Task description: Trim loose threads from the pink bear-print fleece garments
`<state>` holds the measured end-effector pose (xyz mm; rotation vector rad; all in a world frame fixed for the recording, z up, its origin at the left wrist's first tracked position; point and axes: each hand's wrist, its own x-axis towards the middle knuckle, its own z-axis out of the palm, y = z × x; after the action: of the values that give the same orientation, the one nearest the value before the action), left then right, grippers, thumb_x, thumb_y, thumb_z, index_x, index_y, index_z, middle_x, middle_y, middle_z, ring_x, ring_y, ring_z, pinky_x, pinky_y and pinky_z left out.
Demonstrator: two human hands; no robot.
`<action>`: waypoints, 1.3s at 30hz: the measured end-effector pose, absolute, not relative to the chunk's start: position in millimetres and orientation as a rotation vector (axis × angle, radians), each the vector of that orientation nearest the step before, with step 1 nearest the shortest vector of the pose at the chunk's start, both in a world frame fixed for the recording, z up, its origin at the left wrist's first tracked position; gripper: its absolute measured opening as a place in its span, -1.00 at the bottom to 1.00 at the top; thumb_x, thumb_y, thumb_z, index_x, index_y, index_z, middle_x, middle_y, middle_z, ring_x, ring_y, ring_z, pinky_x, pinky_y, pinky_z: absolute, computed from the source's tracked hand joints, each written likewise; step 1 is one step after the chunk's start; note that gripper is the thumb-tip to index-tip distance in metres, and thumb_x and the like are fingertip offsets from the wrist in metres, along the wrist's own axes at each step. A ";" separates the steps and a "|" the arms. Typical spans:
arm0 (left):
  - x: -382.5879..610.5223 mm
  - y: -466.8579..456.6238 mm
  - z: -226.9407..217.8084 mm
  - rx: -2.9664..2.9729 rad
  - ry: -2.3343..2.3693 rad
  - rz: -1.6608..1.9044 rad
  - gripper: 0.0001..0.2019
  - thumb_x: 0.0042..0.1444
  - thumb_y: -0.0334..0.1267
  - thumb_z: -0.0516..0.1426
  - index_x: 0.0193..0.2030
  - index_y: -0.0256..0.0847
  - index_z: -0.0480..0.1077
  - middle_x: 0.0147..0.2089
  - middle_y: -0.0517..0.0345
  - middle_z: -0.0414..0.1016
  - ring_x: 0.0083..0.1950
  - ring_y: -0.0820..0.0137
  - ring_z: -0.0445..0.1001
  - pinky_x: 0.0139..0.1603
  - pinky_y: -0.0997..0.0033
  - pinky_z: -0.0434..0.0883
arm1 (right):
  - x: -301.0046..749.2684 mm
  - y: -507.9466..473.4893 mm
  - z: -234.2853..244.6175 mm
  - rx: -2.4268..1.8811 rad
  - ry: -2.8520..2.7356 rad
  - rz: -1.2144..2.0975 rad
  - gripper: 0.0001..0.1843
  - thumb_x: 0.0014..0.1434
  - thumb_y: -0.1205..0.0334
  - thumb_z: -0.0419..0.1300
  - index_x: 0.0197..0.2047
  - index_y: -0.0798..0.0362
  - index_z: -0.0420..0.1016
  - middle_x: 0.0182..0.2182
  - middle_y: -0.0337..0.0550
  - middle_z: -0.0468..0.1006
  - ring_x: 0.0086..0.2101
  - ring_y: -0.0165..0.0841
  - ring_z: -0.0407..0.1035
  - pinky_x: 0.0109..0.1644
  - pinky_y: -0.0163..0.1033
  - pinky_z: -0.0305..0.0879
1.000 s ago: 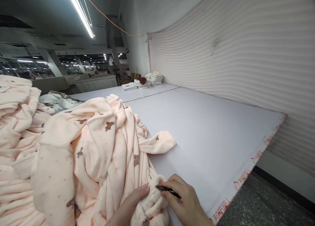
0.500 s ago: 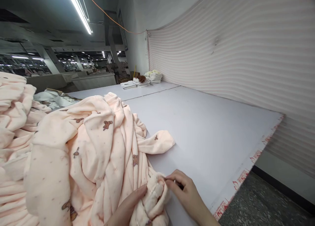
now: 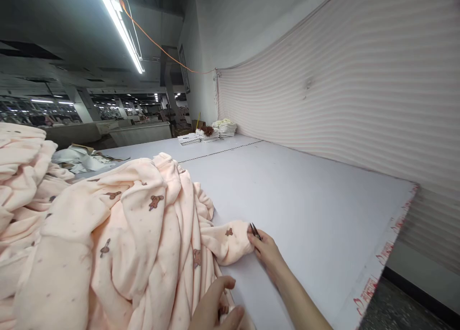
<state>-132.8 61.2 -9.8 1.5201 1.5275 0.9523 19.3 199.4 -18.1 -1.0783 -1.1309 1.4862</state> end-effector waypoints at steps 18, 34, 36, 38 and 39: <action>-113.5 51.0 1.0 1.474 1.513 1.244 -0.84 0.13 -0.16 0.06 -0.24 -0.16 0.37 -0.38 0.17 0.32 -0.38 0.36 0.30 -0.35 0.41 0.31 | 68.2 74.3 34.8 -1.179 -1.868 0.661 -0.74 0.20 0.15 0.10 -0.04 -0.11 0.45 -0.22 -0.16 0.44 -0.30 -0.33 0.44 -0.35 -0.37 0.38; -111.3 39.3 2.1 1.398 1.588 1.340 -0.70 0.14 -0.10 0.07 -0.01 -0.12 0.32 -0.31 0.15 0.37 -0.44 0.37 0.30 -0.39 0.38 0.30 | 59.7 78.3 31.2 -1.220 -1.943 0.619 -0.76 0.16 0.17 0.13 -0.07 -0.09 0.45 -0.26 -0.23 0.48 -0.30 -0.33 0.45 -0.27 -0.32 0.35; -110.6 38.3 1.0 1.303 1.595 1.356 -0.59 0.13 -0.05 0.09 0.09 -0.12 0.25 -0.35 0.18 0.36 -0.45 0.38 0.30 -0.41 0.39 0.30 | 57.2 79.7 21.0 -1.263 -1.960 0.511 -0.68 0.09 0.25 0.15 -0.05 -0.12 0.39 -0.25 -0.24 0.49 -0.30 -0.30 0.45 -0.28 -0.29 0.34; -111.1 39.8 3.9 1.210 1.459 1.275 -0.63 0.13 0.03 0.09 -0.04 -0.15 0.35 -0.39 0.17 0.37 -0.42 0.36 0.34 -0.42 0.41 0.31 | 54.1 85.0 13.6 -1.310 -1.950 0.425 -0.68 0.06 0.36 0.07 -0.10 -0.11 0.38 -0.30 -0.26 0.50 -0.34 -0.29 0.45 -0.30 -0.27 0.31; -112.1 41.4 6.5 1.149 1.348 1.204 -0.66 0.13 0.05 0.08 -0.15 -0.17 0.41 -0.42 0.17 0.38 -0.41 0.36 0.36 -0.42 0.42 0.32 | 52.6 88.8 11.5 -1.331 -1.921 0.402 -0.71 0.06 0.39 0.03 -0.15 -0.08 0.37 -0.32 -0.26 0.50 -0.36 -0.30 0.44 -0.30 -0.27 0.29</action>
<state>-112.1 41.4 6.5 1.1491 1.3483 1.2040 52.6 88.8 11.5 -1.3307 -1.9214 0.4019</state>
